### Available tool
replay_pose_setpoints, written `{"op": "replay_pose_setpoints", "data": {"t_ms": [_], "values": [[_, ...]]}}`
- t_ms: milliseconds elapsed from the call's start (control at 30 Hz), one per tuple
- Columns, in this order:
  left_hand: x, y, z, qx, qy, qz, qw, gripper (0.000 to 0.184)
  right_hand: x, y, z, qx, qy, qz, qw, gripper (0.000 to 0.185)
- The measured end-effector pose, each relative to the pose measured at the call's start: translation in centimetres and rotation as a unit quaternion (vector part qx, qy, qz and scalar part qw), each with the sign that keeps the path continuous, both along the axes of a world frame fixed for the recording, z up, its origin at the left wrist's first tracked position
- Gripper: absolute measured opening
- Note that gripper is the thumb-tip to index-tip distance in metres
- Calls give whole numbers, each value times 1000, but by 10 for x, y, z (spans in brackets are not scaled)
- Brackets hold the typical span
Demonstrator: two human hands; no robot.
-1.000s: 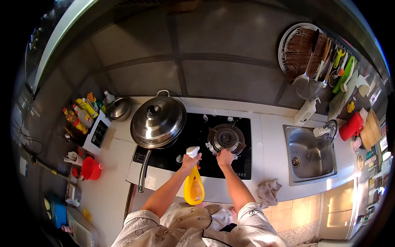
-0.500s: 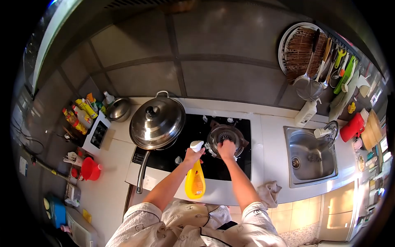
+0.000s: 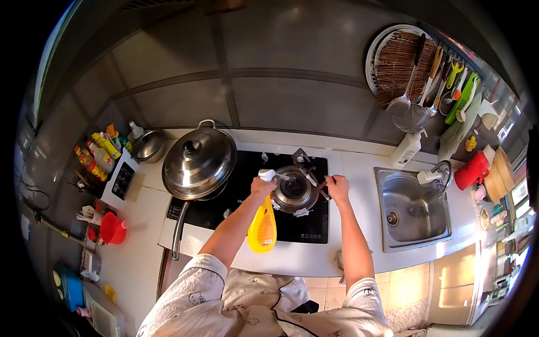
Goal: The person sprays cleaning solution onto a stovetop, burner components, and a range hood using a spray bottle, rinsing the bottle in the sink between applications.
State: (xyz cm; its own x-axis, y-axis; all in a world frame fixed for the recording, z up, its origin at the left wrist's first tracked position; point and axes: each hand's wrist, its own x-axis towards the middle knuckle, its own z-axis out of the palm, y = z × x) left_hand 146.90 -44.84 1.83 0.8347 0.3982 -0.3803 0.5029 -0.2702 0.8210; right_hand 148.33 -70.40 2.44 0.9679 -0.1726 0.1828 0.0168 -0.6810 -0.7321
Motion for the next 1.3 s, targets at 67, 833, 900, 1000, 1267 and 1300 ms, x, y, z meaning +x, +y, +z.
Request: {"op": "replay_pose_setpoints", "data": {"t_ms": [67,833,900,1000,1267,1300], "values": [[10,-9,1,9,21,-27,999,37,-6,-11,-1,27,3,-12,1000,27],[-78,-43,-22,-14,70,-215,974,31,-44,-43,6,43,-23,-33,998,30],[-84,-38,-17,-3,90,-200,976,32,-38,-35,4,34,-28,-30,999,29],[-90,-27,-21,36,110,-128,985,35,-30,-25,-3,9,-56,-24,998,27],[-49,32,-43,-14,19,15,1000,32,-47,8,-16,-51,-126,-15,991,20],[-38,37,-38,-5,-2,45,999,31,-50,9,-21,-49,-126,-14,991,20]]}}
